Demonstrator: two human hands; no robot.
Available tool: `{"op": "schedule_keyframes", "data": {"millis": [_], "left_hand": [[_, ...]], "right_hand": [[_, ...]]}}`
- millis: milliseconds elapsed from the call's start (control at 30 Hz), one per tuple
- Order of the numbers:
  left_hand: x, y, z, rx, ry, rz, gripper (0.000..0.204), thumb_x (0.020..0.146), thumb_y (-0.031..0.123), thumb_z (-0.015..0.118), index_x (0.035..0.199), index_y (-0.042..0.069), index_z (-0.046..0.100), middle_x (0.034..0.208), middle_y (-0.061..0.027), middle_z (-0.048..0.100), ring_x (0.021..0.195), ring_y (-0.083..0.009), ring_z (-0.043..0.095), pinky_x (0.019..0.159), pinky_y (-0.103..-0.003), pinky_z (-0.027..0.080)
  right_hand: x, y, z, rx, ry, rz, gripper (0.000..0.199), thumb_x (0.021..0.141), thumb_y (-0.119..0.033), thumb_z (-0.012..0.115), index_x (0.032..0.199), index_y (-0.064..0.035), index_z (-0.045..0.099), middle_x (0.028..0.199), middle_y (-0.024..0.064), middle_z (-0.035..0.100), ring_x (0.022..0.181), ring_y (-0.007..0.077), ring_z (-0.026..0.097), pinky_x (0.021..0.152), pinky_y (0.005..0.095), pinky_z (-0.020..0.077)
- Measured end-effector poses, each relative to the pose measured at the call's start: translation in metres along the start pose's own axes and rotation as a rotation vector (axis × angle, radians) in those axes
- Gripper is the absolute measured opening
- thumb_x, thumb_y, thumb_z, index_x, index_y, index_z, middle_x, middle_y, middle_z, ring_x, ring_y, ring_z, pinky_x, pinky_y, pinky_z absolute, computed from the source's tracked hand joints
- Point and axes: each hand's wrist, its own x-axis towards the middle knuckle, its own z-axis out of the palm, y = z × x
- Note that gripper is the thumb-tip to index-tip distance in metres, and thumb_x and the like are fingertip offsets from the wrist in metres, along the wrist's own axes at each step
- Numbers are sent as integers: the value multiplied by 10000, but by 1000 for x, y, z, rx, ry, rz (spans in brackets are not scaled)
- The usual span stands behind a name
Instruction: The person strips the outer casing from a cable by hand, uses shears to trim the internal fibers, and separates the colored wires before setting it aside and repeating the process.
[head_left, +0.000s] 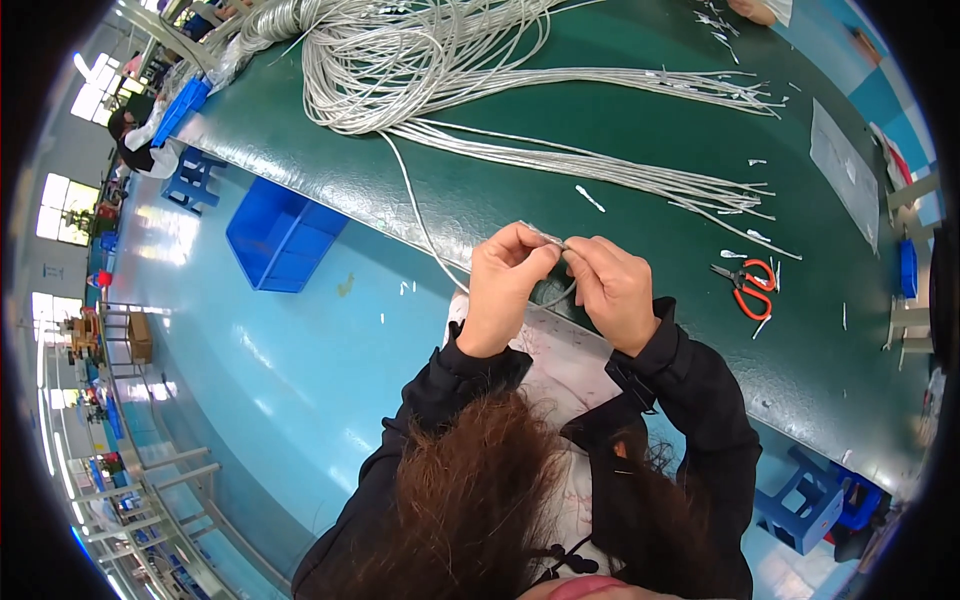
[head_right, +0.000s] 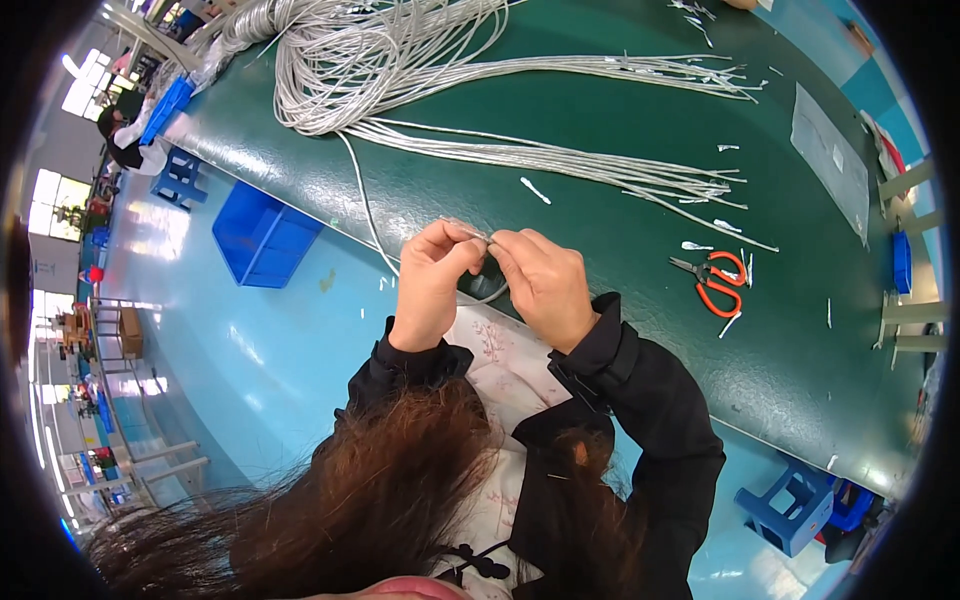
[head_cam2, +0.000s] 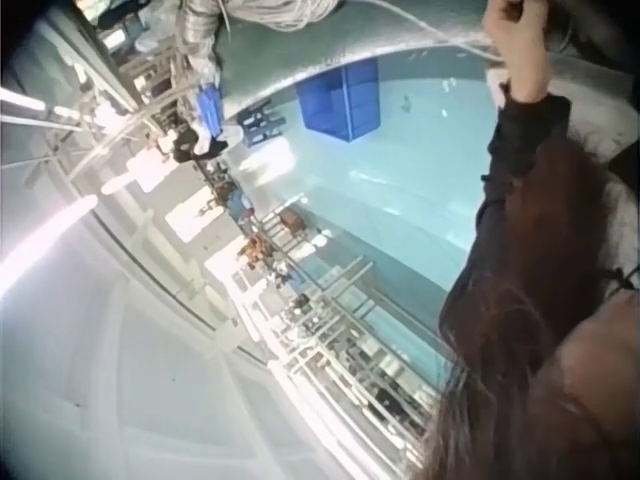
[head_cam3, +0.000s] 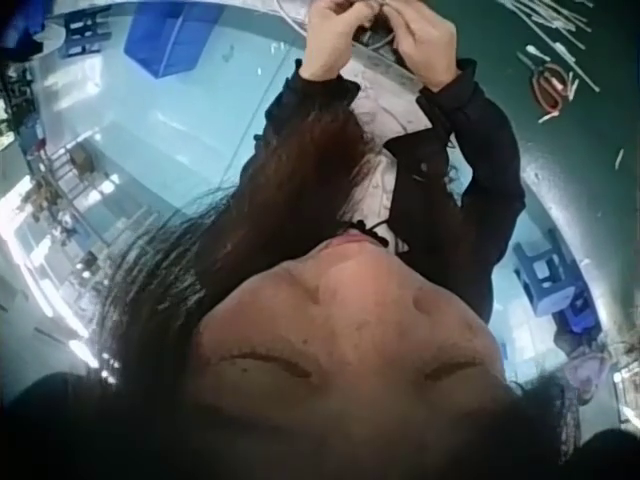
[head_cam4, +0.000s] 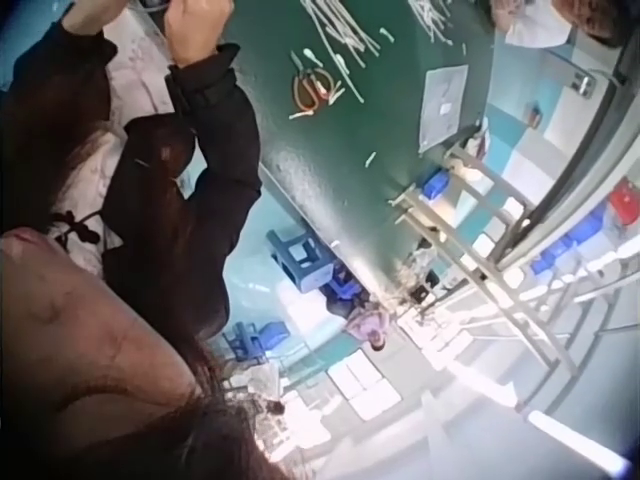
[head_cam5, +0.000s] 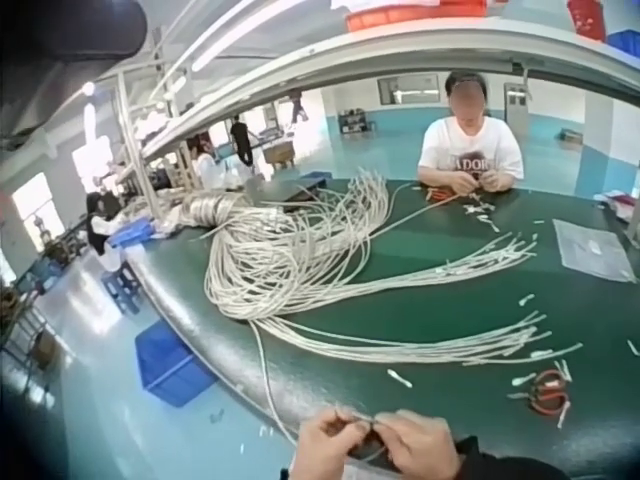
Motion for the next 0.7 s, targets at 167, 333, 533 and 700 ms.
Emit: {"op": "schedule_keyframes", "data": {"millis": [167, 333, 533, 700], "left_hand": [[-1, 3, 9, -38, 37, -2, 37, 808, 10, 640, 787, -20, 633, 768, -16, 620, 671, -65, 560, 613, -226, 458], [-2, 7, 13, 405, 64, 266, 38, 775, 0, 661, 780, -13, 625, 747, -30, 606, 638, -81, 548, 582, -239, 447], [1, 11, 15, 601, 48, 447, 53, 733, -33, 672, 769, -13, 638, 704, -38, 594, 657, -91, 533, 595, -243, 438], [4, 14, 14, 598, -3, 463, 46, 737, -26, 666, 765, -13, 633, 708, -42, 597, 646, -97, 527, 597, -239, 431]], "right_hand": [[-2, -2, 5, 18, 133, 1, 197, 831, 10, 638, 1027, 15, 621, 789, 116, 643, 509, 170, 584, 458, 272, 439], [0, 0, -1, -278, 195, -255, 225, 802, 10, 667, 1021, -1, 617, 781, 98, 646, 515, 175, 595, 463, 274, 443], [2, 0, -8, -381, 166, -297, 177, 785, 22, 668, 949, -8, 608, 761, 85, 643, 531, 170, 613, 479, 268, 462], [2, 7, -10, -220, 137, -226, 144, 799, 39, 644, 931, 4, 595, 743, 75, 641, 557, 139, 631, 498, 246, 489]]}}
